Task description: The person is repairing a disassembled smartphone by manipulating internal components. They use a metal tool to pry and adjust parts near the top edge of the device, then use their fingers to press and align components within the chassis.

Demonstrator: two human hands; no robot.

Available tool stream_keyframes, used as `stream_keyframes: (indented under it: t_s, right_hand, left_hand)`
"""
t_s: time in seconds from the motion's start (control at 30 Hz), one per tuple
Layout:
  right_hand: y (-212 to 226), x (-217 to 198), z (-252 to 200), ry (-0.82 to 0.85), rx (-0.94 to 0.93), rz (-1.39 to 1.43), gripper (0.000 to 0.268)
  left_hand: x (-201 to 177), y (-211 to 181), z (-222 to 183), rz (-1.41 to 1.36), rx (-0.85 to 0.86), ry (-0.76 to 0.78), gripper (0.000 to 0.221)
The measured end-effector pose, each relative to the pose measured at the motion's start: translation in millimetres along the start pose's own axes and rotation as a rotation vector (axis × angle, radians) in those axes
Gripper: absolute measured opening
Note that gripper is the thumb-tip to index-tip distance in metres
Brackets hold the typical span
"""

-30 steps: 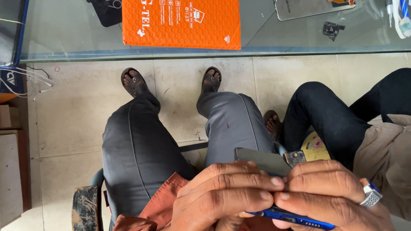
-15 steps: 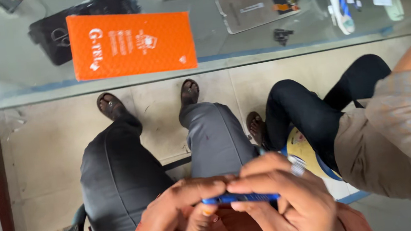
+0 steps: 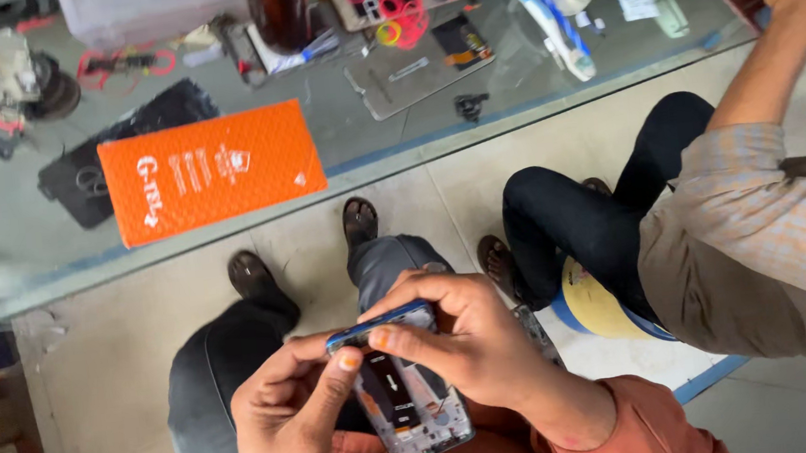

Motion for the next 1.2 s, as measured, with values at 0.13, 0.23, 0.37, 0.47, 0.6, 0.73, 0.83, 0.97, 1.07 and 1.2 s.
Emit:
stream_keyframes:
  t_s: [0.13,0.23,0.37,0.47,0.6,0.73,0.83,0.97,1.07,1.2]
  right_hand:
    - [-5,3,7,-0.024,-0.021,-0.001,0.018]
    - [-2,3,12,-0.044,-0.038,-0.018,0.020]
    - [7,5,18,-0.042,-0.082,-0.038,0.020]
    - [0,6,21,-0.042,-0.019,-0.003,0.022]
    - [-13,8,18,-0.013,0.101,0.083,0.018]
    - [-5,5,19,-0.008,0.015,0.031,0.016]
    - [-5,1,19,-0.016,0.014,0.023,0.015]
    - [-4,-6,22,-0.030,0.001,0.014,0.014]
    - [-3,-6,25,-0.046,0.017,0.039,0.013]
    - [1,-3,29,-0.059,0.020,0.106,0.012]
  left_hand:
    - [-11,-3,7,0.119,-0.046,-0.059,0.014]
    - [-7,-11,13,0.175,-0.060,-0.041,0.017]
    - [0,-21,14,0.175,-0.056,-0.018,0.016]
    - [1,-24,14,0.130,0.006,-0.023,0.014]
    - [2,-23,11,0.101,0.044,-0.027,0.012]
    - [10,-22,12,0.101,0.020,0.012,0.013]
    - [12,-19,15,0.130,-0.032,0.018,0.017]
    - [19,-14,19,0.206,-0.103,0.087,0.027]
    - [23,-14,21,0.236,-0.106,0.102,0.034]
    - [22,-14,24,0.212,-0.099,0.055,0.034]
Point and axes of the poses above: each hand's wrist, its own z-axis towards the middle knuckle, its own x-axis out of the palm, y = z × x, the point moved 9 cm from there along z, towards the middle knuckle, and after that the axes turned 1 degree about -z, right-handed, at the moved point
